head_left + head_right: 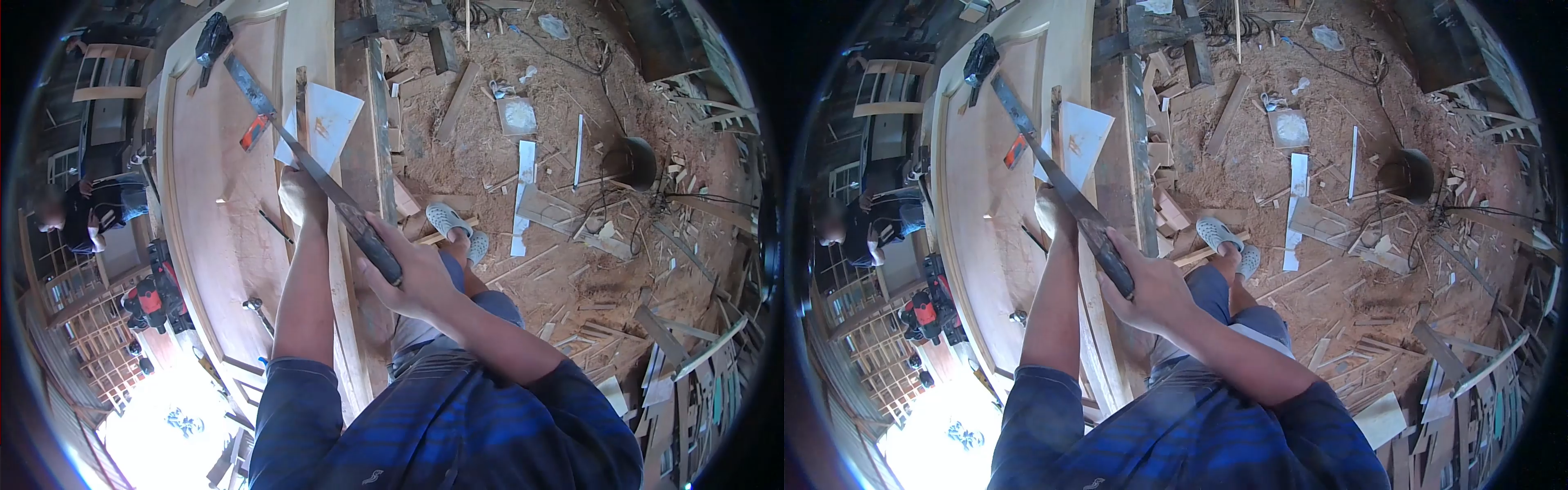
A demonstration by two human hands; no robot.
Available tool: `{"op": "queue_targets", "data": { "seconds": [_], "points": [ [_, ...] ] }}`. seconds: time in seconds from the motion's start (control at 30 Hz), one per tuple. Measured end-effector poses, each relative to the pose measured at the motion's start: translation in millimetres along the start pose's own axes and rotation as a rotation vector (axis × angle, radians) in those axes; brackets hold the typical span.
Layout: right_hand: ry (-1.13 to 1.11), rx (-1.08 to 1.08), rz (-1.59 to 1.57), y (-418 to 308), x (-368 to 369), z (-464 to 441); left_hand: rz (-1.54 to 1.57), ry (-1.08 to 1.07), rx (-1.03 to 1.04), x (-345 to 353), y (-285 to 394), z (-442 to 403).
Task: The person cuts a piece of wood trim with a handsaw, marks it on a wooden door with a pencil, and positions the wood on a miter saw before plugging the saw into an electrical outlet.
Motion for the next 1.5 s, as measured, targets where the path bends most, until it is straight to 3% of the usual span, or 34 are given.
{"op": "queue_targets", "data": {
  "seconds": [0.23, 0.5, 0.7, 0.9, 1.07, 1.2, 1.3, 1.5],
  "points": [
    [0.110, -0.102, -0.062, 16.3, -10.8, 43.0, -0.061, 0.015, -0.077, -1.7, 7.3, 0.7],
    [0.030, 0.002, -0.034, 18.5, 5.3, 14.9, -0.043, 0.013, -0.041, -1.8, 5.0, 1.1],
    [0.144, -0.159, -0.084, 23.3, -4.2, 48.7, -0.072, 0.013, -0.051, 0.0, 3.7, -0.4],
    [0.023, 0.000, 0.011, 16.9, 2.6, 10.1, -0.106, 0.026, -0.027, -3.2, 8.3, 1.6],
    [0.130, -0.145, 0.005, 24.5, -10.1, 53.4, -0.121, 0.035, -0.108, -2.3, 6.7, -0.2],
    [0.021, -0.020, -0.009, 20.7, 3.0, 7.1, -0.087, 0.000, -0.054, -2.2, 9.4, 2.9],
    [0.088, -0.077, 0.027, 21.0, 7.3, -0.8, -0.111, 0.010, -0.043, -1.1, 5.4, -0.8],
    [0.104, -0.093, 0.031, 29.6, -10.0, 56.4, -0.112, 0.014, -0.105, -6.7, 13.6, 5.7]
  ]
}}
Point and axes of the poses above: each hand's wrist, its own z-axis away from the middle knuckle, its own x-axis out of the palm, y = z × x, the point moved 7 cm from there along -z, towards the middle knuckle, and after that the axes turned 6 degrees about -y, right-handed, at the moved point
